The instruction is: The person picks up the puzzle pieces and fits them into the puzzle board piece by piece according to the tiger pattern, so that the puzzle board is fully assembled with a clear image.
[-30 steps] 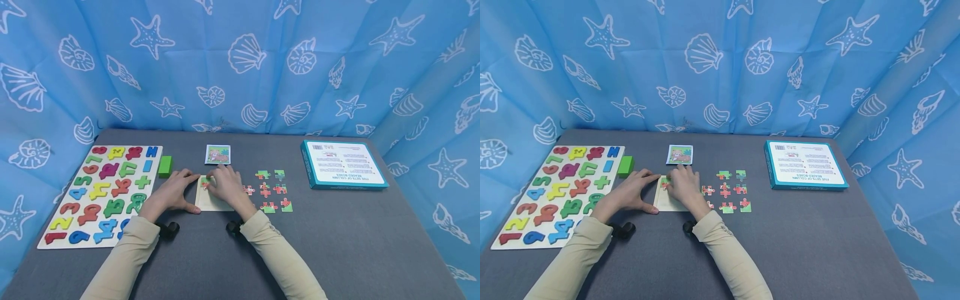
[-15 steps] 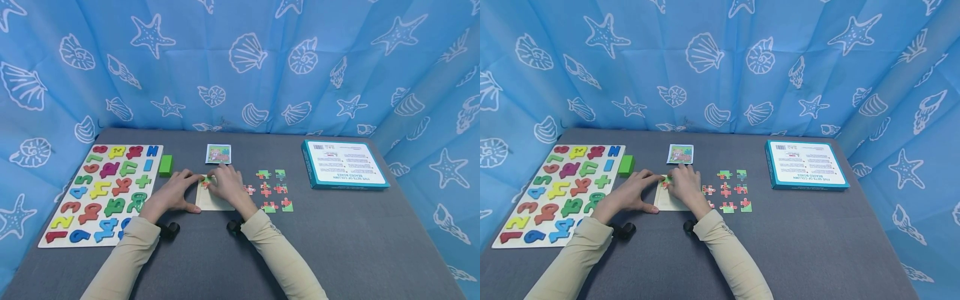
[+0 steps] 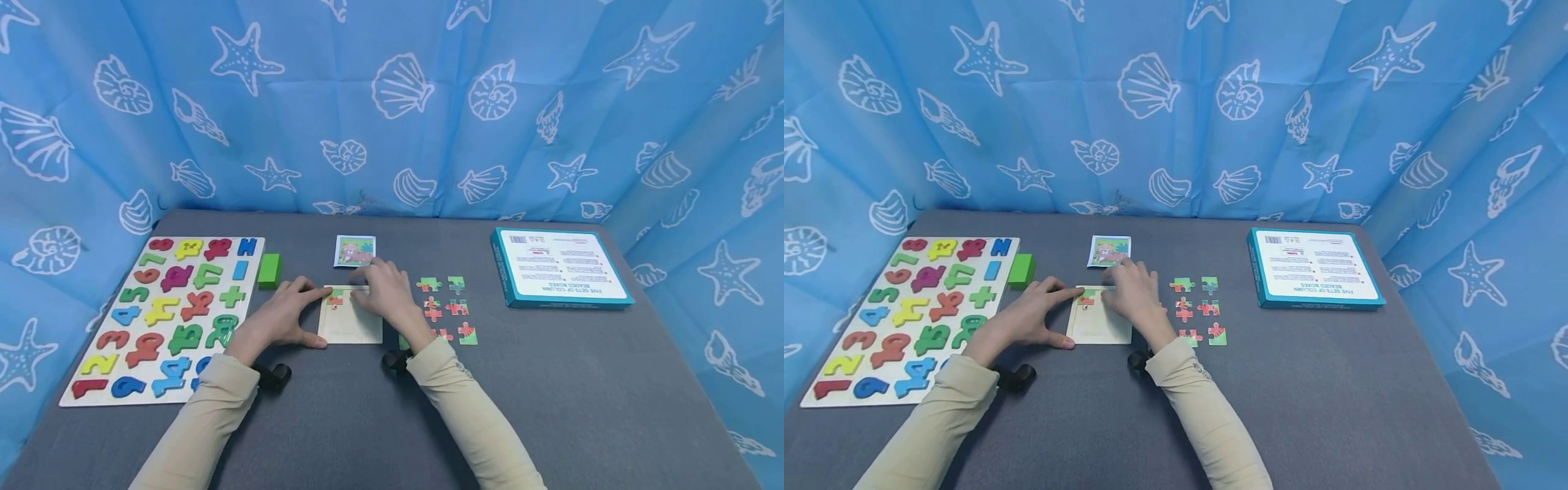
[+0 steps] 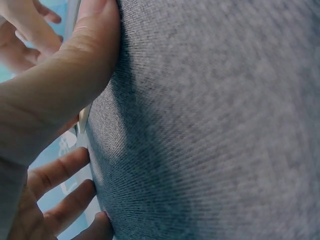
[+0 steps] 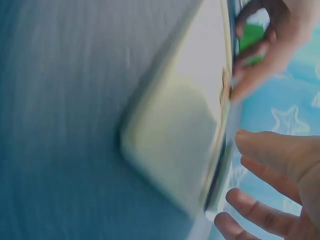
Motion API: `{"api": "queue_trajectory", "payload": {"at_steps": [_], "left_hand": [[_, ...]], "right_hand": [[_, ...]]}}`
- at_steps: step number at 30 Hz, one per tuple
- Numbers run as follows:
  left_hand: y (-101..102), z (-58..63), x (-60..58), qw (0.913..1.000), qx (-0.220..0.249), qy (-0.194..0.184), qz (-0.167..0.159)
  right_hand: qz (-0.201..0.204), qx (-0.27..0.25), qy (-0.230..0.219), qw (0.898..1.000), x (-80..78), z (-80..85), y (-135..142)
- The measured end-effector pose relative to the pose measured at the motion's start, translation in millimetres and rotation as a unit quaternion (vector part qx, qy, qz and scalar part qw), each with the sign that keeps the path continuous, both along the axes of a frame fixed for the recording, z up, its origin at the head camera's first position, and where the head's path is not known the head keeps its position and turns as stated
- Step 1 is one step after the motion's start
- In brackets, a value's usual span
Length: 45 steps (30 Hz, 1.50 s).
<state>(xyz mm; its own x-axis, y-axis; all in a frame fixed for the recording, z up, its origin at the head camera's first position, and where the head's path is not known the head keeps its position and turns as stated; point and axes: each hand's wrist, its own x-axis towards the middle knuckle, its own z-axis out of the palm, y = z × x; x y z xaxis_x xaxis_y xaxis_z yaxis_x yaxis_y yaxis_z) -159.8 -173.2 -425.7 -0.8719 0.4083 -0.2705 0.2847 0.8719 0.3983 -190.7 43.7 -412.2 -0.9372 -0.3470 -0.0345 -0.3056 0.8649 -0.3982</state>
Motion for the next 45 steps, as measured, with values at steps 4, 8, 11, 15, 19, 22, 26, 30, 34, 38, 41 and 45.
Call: {"api": "queue_trajectory", "payload": {"at_steps": [4,8,11,15,19,22,26,30,34,38,41,45], "left_hand": [[0.6,0.3,0.4,1.0,0.0,-0.004,0.003],[1.6,1.0,0.8,1.0,0.0,-0.004,0.004],[1.7,1.5,0.8,1.0,-0.001,-0.003,0.004],[1.4,1.4,-0.1,1.0,-0.004,-0.004,0.004],[1.2,1.5,-0.7,1.0,-0.006,-0.006,0.005],[0.9,1.3,-0.7,0.9999,-0.007,-0.007,0.006],[0.9,1.4,-0.4,0.9999,-0.006,-0.008,0.006],[1.3,2.3,0.7,1.0,-0.003,-0.006,0.006],[1.2,2.2,2.0,1.0,0.0,0.001,0.005],[1.0,2.0,2.2,1.0,0.001,0.005,0.005],[1.3,1.9,2.0,1.0,0.0,0.005,0.005],[1.7,2.3,2.5,1.0,0.001,0.006,0.005]], "right_hand": [[-0.018,-0.007,0.013,1.0,-5.8,4.7,21.7],[-0.033,-0.004,0.02,0.999,-11.1,7.7,46.0],[-0.046,0.005,0.018,0.999,-14.2,10.5,62.8],[-0.06,0.01,0.015,0.998,-16.4,14.5,81.5],[-0.065,0.016,0.018,0.998,-17.3,17.7,95.5],[-0.063,0.021,0.02,0.998,-18.1,17.7,103.4],[-0.066,0.024,0.011,0.997,-17.3,16.5,110.3],[-0.071,0.026,-0.001,0.997,-14.7,15.3,114.4],[-0.068,0.023,-0.013,0.997,-13.0,12.2,116.3],[-0.06,0.029,-0.028,0.997,-12.7,8.6,114.8],[-0.054,0.04,-0.037,0.997,-13.3,6.1,113.6],[-0.05,0.048,-0.04,0.997,-13.0,4.7,112.9]]}}
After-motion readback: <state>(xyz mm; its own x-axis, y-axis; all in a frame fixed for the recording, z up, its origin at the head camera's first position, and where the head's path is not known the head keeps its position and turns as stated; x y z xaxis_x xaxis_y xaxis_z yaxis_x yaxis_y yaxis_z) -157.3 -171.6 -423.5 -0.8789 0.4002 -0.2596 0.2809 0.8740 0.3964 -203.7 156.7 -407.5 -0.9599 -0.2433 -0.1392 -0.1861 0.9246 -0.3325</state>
